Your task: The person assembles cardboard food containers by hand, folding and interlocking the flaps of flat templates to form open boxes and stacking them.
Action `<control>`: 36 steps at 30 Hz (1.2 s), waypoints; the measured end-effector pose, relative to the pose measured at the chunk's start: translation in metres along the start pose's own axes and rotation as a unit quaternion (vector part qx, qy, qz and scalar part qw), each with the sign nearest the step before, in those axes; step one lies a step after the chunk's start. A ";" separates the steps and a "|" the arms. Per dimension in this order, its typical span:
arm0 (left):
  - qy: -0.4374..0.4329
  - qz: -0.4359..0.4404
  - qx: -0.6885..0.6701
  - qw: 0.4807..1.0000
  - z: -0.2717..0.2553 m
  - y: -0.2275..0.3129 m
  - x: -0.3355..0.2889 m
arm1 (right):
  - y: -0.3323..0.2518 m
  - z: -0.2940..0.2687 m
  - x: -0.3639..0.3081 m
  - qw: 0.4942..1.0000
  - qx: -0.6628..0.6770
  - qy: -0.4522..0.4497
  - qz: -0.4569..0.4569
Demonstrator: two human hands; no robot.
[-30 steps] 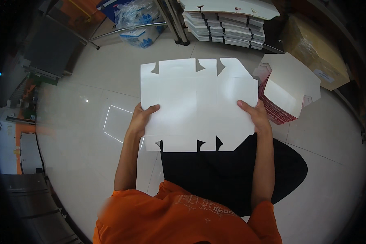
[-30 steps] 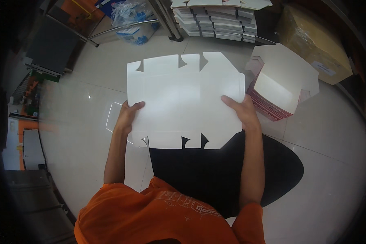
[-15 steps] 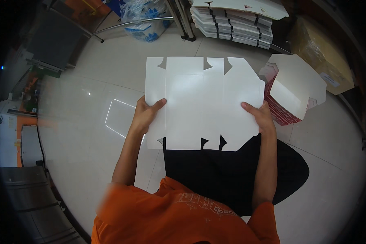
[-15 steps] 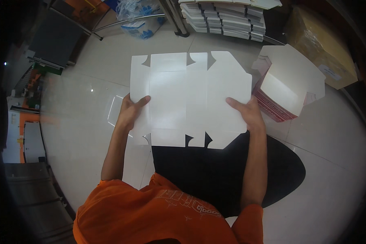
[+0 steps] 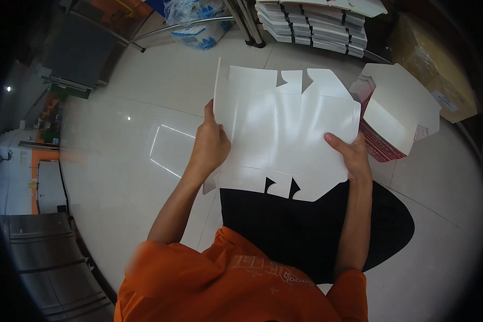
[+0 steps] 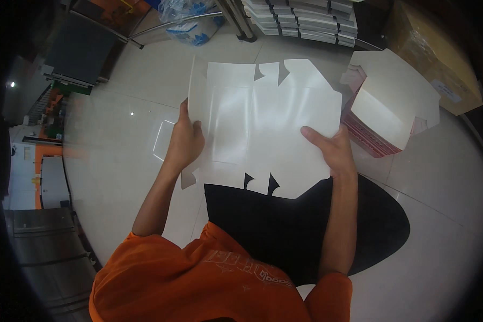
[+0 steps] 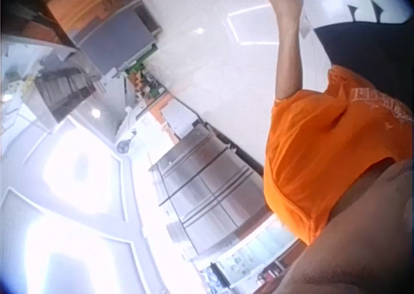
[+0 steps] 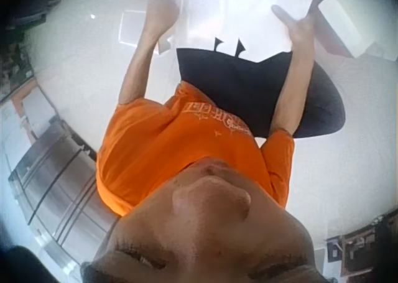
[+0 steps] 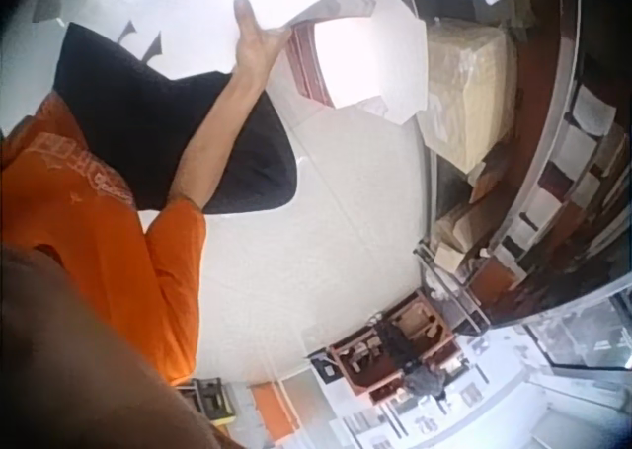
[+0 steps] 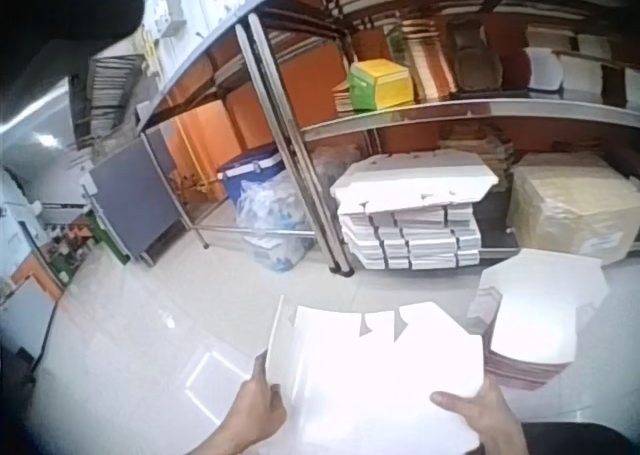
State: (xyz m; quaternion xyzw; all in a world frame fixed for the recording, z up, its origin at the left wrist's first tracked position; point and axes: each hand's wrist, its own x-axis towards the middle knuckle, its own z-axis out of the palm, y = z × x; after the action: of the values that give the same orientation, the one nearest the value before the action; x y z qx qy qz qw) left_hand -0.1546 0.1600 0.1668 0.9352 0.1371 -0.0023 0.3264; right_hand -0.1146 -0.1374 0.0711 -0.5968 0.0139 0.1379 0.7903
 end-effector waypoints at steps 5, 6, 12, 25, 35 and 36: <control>-0.008 0.056 0.034 0.998 0.034 -0.008 0.004 | 0.001 0.002 0.000 0.995 0.080 -0.037 -0.038; 0.007 -0.024 0.034 0.999 0.042 -0.001 0.004 | 0.002 0.001 0.001 0.995 0.082 -0.036 -0.038; 0.007 -0.096 -0.253 0.963 0.039 -0.019 0.017 | 0.001 -0.002 -0.001 0.996 0.080 -0.037 -0.016; -0.091 -0.156 -0.302 0.936 0.007 -0.048 0.032 | 0.031 0.008 0.014 0.993 0.091 -0.060 0.054; -0.133 -0.153 -0.332 0.921 0.004 -0.054 0.040 | 0.033 0.011 0.015 0.995 0.054 -0.029 0.083; -0.142 -0.150 -0.334 0.920 0.004 -0.056 0.040 | 0.033 0.010 0.015 0.995 0.054 -0.028 0.083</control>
State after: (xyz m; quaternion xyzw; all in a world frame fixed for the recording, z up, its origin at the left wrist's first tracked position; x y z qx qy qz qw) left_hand -0.1301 0.2094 0.1258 0.7300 0.2210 -0.1380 0.6318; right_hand -0.1096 -0.1164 0.0407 -0.5458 0.0483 0.2190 0.8074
